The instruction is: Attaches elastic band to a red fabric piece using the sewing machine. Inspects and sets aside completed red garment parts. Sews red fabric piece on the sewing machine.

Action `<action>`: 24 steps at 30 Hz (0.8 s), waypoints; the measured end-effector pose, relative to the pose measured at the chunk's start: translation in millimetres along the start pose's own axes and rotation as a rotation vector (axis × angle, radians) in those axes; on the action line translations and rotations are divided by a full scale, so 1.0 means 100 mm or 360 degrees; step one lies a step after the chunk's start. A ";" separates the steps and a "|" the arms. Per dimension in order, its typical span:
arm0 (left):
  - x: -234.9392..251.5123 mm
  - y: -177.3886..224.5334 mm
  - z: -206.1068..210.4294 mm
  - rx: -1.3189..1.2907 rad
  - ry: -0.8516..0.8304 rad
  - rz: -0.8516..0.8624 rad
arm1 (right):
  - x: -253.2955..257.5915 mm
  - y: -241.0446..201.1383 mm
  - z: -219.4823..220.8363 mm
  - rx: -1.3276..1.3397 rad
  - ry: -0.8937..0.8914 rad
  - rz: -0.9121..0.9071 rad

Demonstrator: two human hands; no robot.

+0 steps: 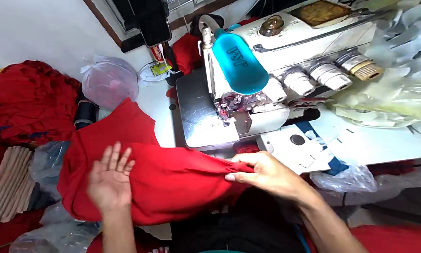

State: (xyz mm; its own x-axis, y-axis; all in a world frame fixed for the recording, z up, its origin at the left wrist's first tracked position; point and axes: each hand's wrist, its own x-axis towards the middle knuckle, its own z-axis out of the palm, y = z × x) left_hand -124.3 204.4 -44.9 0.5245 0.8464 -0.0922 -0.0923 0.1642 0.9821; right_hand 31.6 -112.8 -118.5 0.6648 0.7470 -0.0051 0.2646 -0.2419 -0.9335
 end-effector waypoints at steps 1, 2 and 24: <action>0.07 -0.24 0.00 0.0244 0.0095 0.0014 | 0.03 0.09 0.04 -0.0080 -0.0034 0.0079; 0.12 -0.46 -0.03 0.0448 0.0147 0.0102 | 0.03 0.17 0.07 -0.0096 -0.0039 0.0121; 0.07 -0.71 0.00 0.0905 0.0033 0.0424 | -0.02 0.25 0.26 0.0068 0.0376 -0.0079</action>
State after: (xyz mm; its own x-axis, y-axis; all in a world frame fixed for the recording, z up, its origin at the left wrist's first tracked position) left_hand -114.1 199.0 -115.8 0.5287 0.8316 0.1699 0.2502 -0.3440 0.9050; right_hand 18.4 -104.4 -151.6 0.7980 0.5905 0.1206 0.2748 -0.1784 -0.9448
